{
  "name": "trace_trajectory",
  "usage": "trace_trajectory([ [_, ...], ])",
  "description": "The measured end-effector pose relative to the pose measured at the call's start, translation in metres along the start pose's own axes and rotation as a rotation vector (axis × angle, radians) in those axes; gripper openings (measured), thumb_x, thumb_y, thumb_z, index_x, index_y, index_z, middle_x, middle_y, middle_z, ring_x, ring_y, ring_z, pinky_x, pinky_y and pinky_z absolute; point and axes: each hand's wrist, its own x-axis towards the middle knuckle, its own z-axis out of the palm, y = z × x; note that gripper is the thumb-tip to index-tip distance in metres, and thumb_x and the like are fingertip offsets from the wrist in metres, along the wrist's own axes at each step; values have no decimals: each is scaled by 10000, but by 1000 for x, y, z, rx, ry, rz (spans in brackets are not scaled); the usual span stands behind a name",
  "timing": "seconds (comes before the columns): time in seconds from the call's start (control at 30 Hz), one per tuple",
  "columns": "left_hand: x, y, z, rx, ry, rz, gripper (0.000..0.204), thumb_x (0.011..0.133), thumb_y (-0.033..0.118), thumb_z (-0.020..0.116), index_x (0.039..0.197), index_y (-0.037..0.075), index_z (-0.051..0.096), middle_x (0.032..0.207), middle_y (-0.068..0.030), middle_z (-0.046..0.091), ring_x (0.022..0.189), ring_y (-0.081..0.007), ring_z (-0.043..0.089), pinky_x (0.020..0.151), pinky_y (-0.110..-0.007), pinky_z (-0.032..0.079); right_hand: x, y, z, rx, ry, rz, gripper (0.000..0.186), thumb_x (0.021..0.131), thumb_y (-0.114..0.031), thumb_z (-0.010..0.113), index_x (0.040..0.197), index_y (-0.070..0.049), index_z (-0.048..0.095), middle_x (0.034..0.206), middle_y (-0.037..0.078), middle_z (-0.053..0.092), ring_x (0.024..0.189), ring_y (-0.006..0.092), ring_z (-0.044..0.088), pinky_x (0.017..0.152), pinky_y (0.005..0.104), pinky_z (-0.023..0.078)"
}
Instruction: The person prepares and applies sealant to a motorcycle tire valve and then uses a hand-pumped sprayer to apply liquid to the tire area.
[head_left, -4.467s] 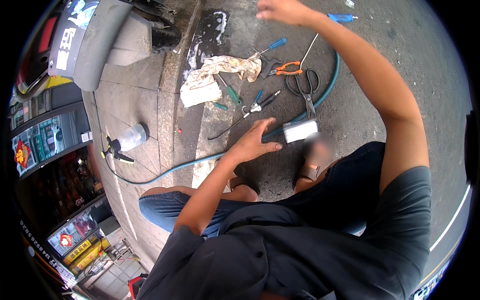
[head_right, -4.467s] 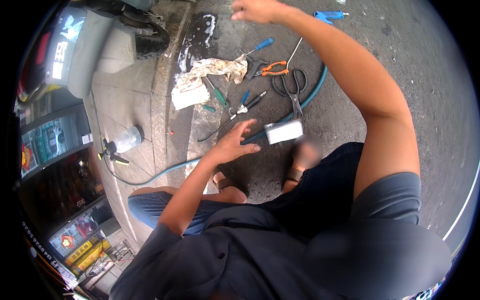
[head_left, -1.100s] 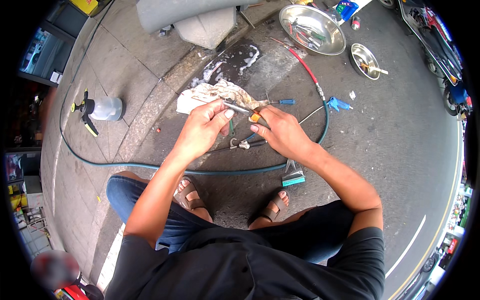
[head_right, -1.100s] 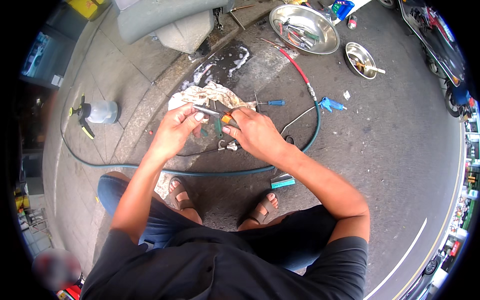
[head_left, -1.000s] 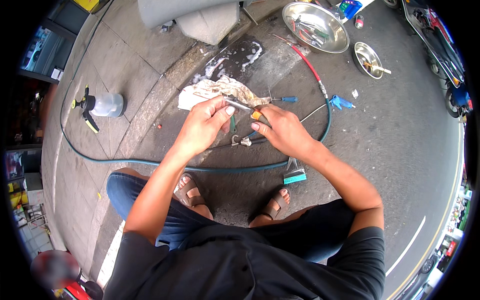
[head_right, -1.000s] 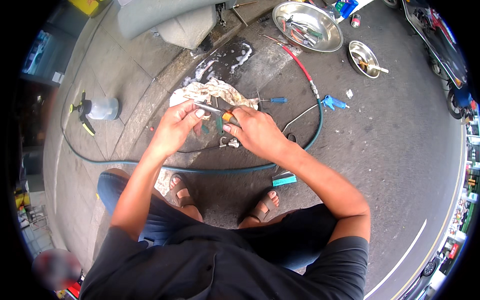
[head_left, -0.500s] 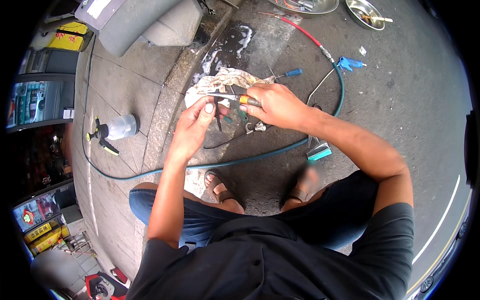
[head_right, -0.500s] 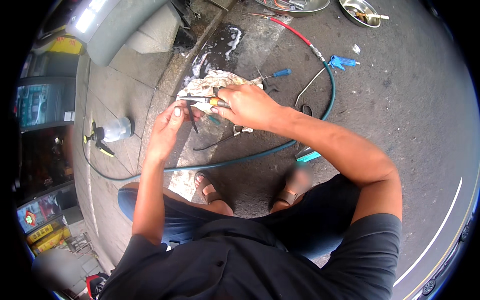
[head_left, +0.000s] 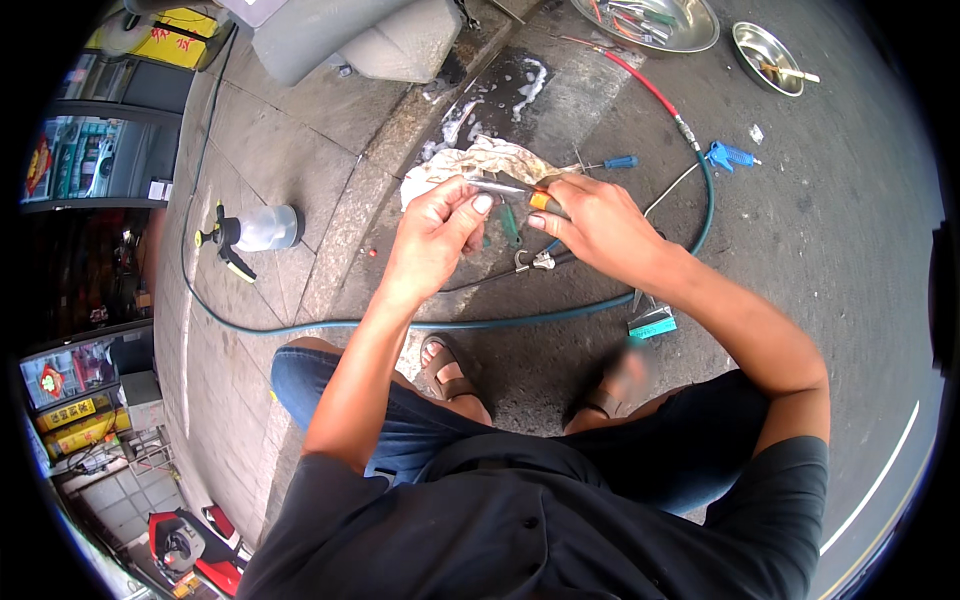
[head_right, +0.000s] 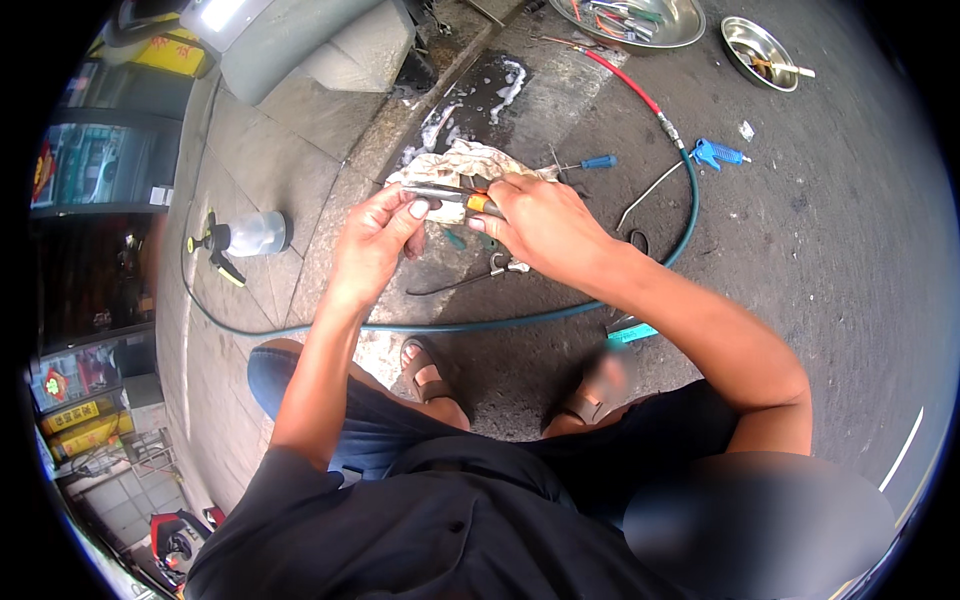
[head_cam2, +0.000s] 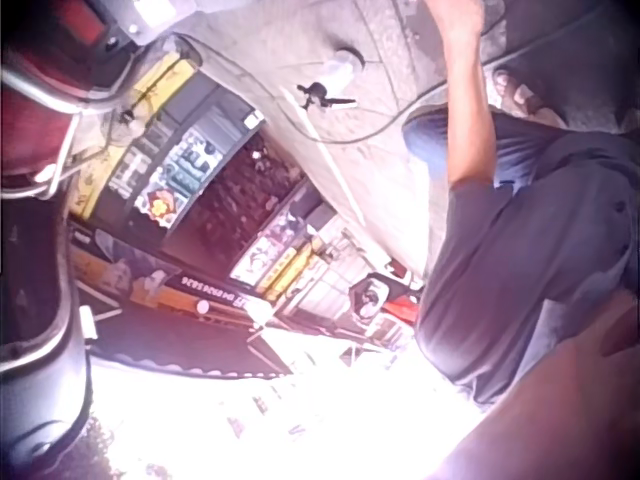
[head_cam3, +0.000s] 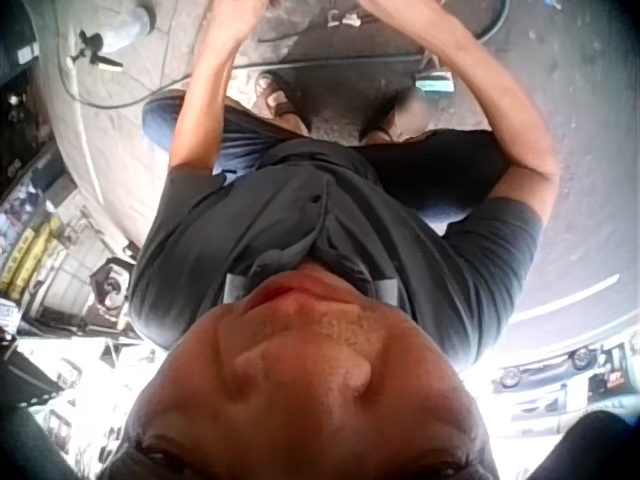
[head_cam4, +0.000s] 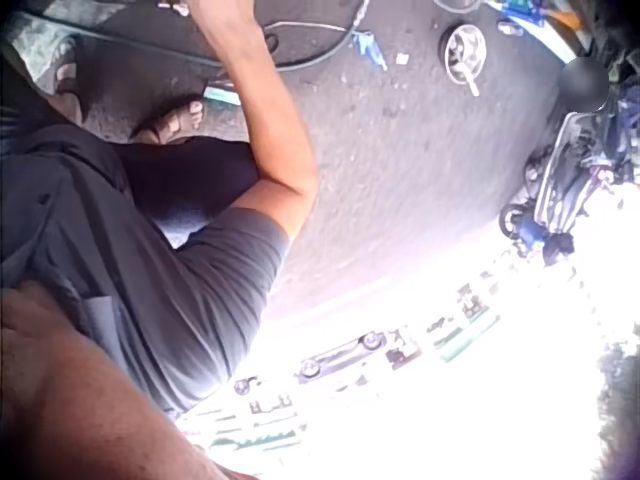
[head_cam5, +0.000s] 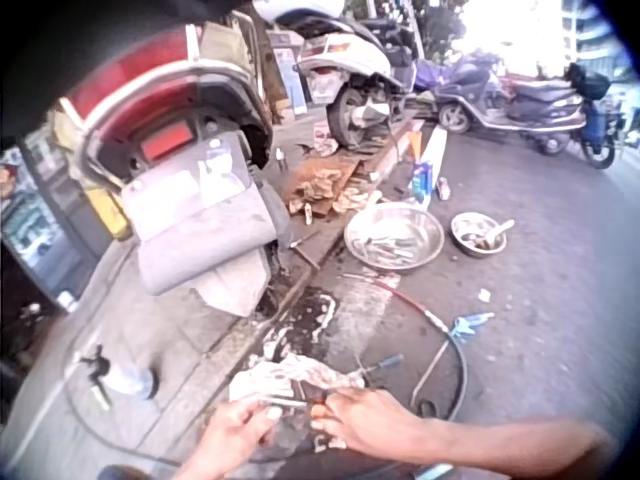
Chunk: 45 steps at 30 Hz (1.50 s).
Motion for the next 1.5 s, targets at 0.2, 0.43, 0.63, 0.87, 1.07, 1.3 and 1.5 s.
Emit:
trace_trajectory([
  [0.2, -3, -2, 5, -36, 22, 16, 181, 946, 175, 543, 1008, 9, 581, 620, 10, 517, 544, -63, 454, 519, -219, 377, 5, -1, 1, -65, 128, -141, 308, 847, -269, 631, 897, 30, 580, 872, 196, 609, 813, 382, 610, 719, 448, 488],
  [0.43, 1, 2, -12, -127, -44, -50, 343, 957, 264, 532, 1170, -4, 506, 863, -75, 629, 822, -121, 571, 719, -258, 435, 7, 20, 11, 75, 123, -116, 243, 857, -231, 631, 852, 3, 566, 792, 173, 579, 727, 384, 577, 665, 435, 457],
  [0.63, 4, -21, -19, -161, 113, -26, 329, 936, 258, 567, 1148, 6, 582, 1010, -74, 648, 952, -136, 599, 836, -282, 458, 11, 12, 14, 59, 46, -118, 302, 866, -307, 599, 841, -7, 580, 806, 185, 629, 735, 379, 620, 673, 458, 493],
  [0.87, 3, -28, -17, -34, 100, -10, 99, 875, 101, 635, 935, 23, 635, 854, -32, 655, 767, -88, 557, 712, -236, 445, 10, 16, 25, 14, 63, -147, 271, 851, -274, 623, 834, -9, 570, 766, 162, 591, 739, 354, 607, 657, 441, 481],
  [1.07, 0, -31, -12, -51, 56, -91, 73, 860, 97, 637, 888, 40, 600, 788, -21, 621, 693, -91, 533, 646, -234, 426, 5, 21, 29, -6, 76, -148, 256, 848, -243, 619, 861, 10, 586, 850, 169, 603, 798, 359, 612, 709, 438, 492],
  [1.3, -3, -77, 17, -160, 8, -304, 86, 862, 124, 640, 882, 77, 571, 773, 2, 582, 647, -105, 553, 638, -245, 460, -11, 138, 25, -190, -166, 491, 333, 858, -318, 604, 1038, -39, 616, 908, 173, 634, 867, 343, 633, 784, 434, 516],
  [1.5, 20, -87, 49, -445, 136, -256, 153, 887, 143, 620, 998, 91, 529, 884, -57, 613, 821, -223, 661, 770, -373, 551, -2, 94, 30, 103, 79, 140, 321, 852, -300, 620, 994, -16, 575, 923, 182, 644, 896, 313, 637, 804, 395, 493],
])
